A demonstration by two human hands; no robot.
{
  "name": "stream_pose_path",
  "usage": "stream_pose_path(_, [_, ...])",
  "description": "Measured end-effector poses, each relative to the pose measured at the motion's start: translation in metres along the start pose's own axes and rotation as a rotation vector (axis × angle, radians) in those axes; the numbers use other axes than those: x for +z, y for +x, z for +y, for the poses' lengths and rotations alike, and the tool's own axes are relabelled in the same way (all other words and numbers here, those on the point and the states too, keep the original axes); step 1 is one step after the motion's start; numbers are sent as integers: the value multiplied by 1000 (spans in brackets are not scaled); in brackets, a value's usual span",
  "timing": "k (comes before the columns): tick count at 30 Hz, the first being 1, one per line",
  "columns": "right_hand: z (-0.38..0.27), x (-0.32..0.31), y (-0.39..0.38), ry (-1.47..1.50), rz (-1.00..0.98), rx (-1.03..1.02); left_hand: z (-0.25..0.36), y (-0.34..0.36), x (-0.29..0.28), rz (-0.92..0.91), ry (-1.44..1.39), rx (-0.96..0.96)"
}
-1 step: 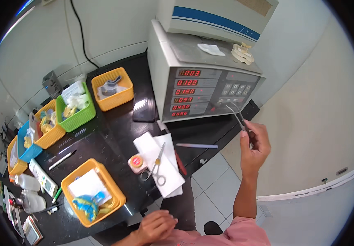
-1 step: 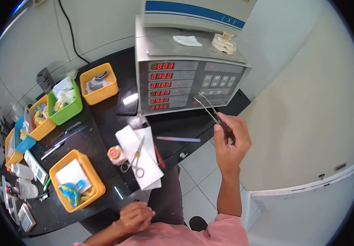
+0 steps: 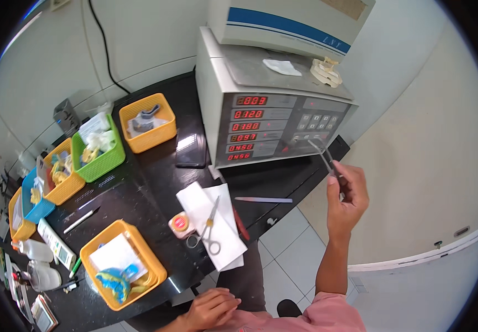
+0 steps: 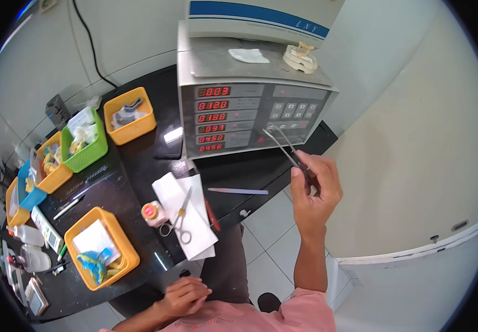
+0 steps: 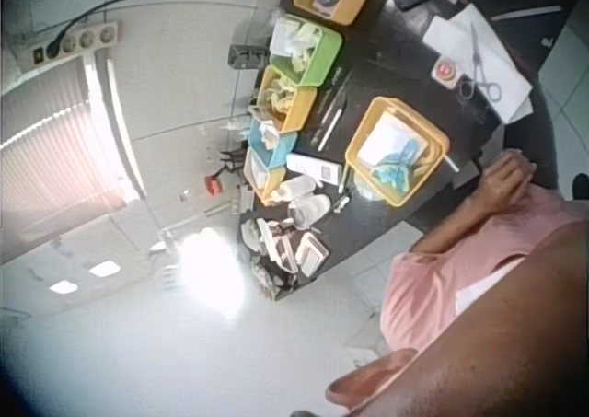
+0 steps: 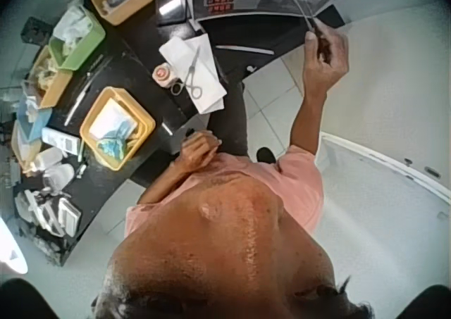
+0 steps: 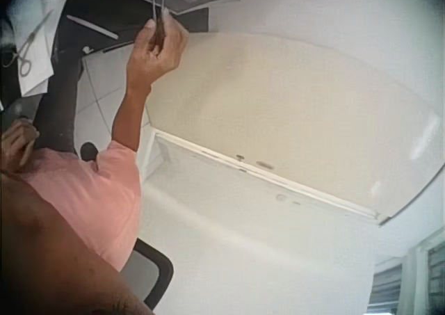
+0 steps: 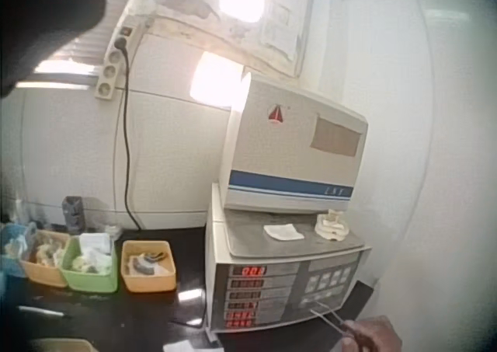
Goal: The recorder is staining and glazing a dental crown by applying glaze liquid with a brush and using a porcelain furnace.
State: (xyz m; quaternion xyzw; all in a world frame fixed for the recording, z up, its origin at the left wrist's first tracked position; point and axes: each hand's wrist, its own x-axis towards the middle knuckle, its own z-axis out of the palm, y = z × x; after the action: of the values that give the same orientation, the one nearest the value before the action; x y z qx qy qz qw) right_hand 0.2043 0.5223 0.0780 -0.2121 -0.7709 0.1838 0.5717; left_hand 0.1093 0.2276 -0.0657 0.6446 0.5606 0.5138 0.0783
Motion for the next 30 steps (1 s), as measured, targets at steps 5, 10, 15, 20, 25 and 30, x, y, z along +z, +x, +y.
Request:
stream_pose_path(5, [29,-18,31,-50,65,-86,-19,4,30,-175,-105,-180])
stream_pose_path(10, [54,-40,63,-90,100,-120,-29,33,65,-117,-154,-269])
stream_pose_path(15, [81,-60,107,-116,94,-239,-49,48,106,-90,-129,-395])
stream_pose_path(20, [102,-68,161,-131,51,-334,-74,54,146,-52,-92,-678])
stream_pose_path(25, [122,-58,207,-77,-75,-422,-105,46,175,19,33,-859])
stream_pose_path(30, [137,-45,239,-95,-275,-546,-114,52,188,104,69,-1043])
